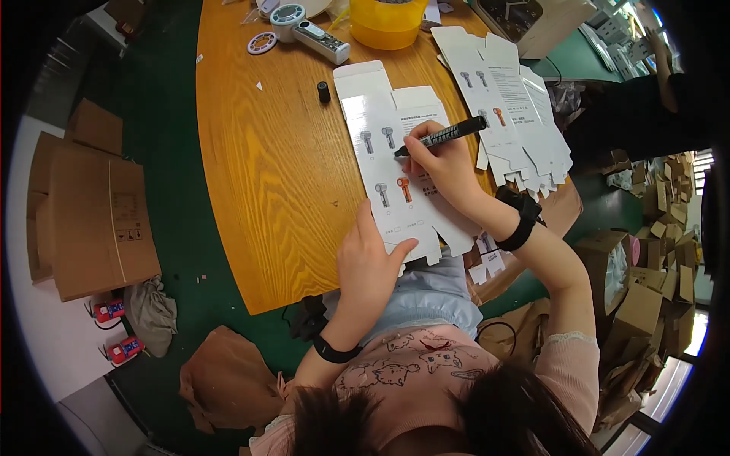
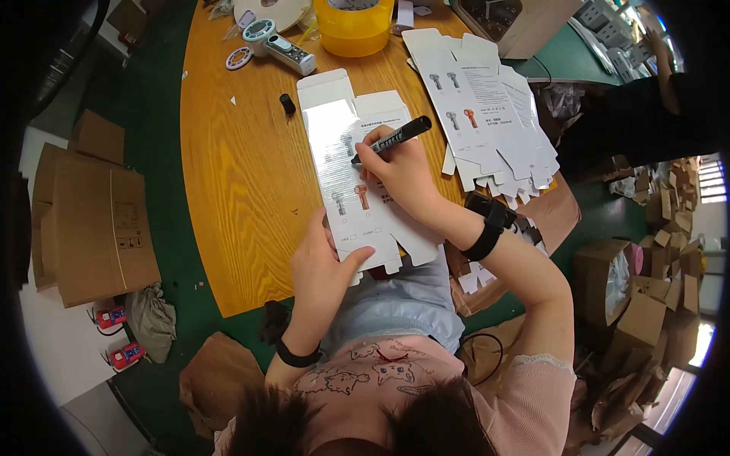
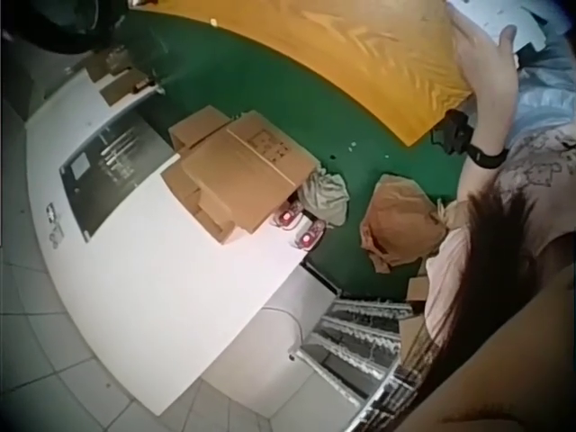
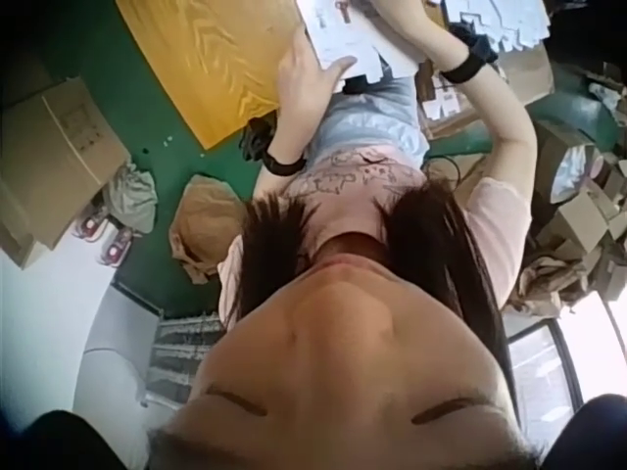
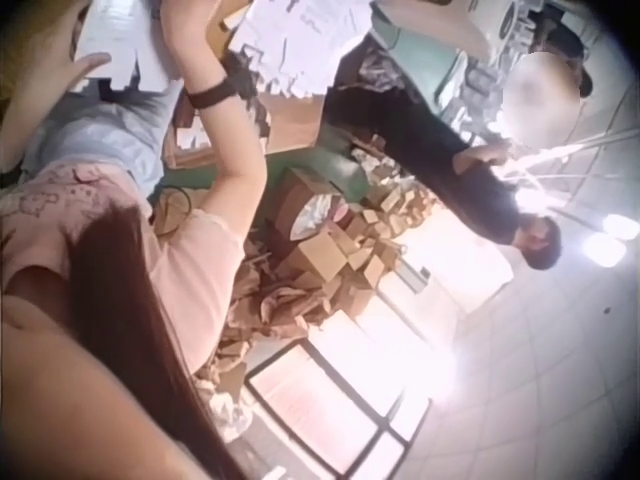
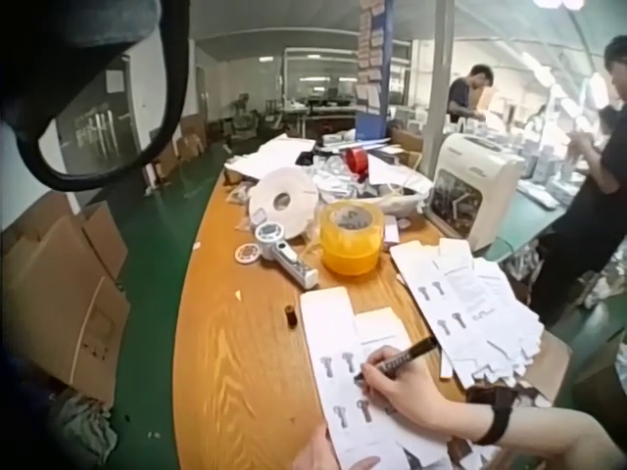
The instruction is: The person picks up a stack of flat cardboard boxes from a bag on the floor and places them on a table. They use a marker to mark each box one at a time before gathering the entire stack.
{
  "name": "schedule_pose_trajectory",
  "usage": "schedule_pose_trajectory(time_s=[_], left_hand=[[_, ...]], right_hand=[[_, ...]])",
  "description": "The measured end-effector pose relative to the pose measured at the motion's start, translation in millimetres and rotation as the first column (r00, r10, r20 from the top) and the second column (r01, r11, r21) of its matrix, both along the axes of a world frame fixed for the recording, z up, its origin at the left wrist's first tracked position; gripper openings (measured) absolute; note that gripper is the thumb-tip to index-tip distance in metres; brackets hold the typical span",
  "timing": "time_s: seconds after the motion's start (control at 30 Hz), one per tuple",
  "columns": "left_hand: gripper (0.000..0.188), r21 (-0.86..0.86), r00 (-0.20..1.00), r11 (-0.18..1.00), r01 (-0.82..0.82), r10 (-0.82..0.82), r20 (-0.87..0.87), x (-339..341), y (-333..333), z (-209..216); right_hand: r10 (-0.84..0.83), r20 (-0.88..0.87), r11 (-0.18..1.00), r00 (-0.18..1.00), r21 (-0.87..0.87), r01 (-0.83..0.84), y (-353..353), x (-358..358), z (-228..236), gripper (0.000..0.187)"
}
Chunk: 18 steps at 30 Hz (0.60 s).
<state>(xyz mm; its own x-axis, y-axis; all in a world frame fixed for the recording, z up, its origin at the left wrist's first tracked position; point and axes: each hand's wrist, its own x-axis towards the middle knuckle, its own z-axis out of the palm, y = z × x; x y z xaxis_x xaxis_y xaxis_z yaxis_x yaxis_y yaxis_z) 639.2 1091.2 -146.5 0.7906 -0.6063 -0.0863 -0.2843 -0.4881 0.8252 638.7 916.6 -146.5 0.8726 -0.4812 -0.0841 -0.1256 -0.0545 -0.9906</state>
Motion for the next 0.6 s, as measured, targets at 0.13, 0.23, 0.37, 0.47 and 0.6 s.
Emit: schedule_pose_trajectory(time_s=[0.13, 0.23, 0.37, 0.47, 0.6], left_hand=[[0.069, 0.035, 1.0, 0.999, 0.009, -0.01, 0.029, -0.9, -0.3, -0.1], [0.069, 0.036, 0.998, 0.999, 0.015, -0.017, 0.052, -1.1, 1.5, 0.2], [0.07, 0.025, 0.996, 1.0, 0.007, -0.01, 0.089, -1.3, 2.0, -3.8], [0.069, 0.018, 0.997, 1.0, 0.002, -0.003, 0.074, 2.2, 1.5, -2.2], [0.068, 0.016, 1.0, 1.0, 0.006, -0.006, 0.017, 3.7, 1.8, -1.4]], right_hand=[[-0.024, 0.02, 1.0, 1.0, -0.011, 0.024, 2.0, 2.3, -6.5, 0.012], [-0.022, 0.015, 0.992, 1.0, -0.12, 0.024, 4.7, 3.0, -10.5, 0.012], [-0.028, 0.016, 0.998, 0.999, -0.053, 0.028, 5.5, -0.7, -5.3, 0.011], [-0.06, 0.12, 0.997, 0.991, 0.046, 0.055, 8.7, -19.6, -0.9, 0.011], [0.058, 0.057, 0.998, 0.997, -0.033, -0.056, 26.0, -47.4, -2.3, 0.011]])
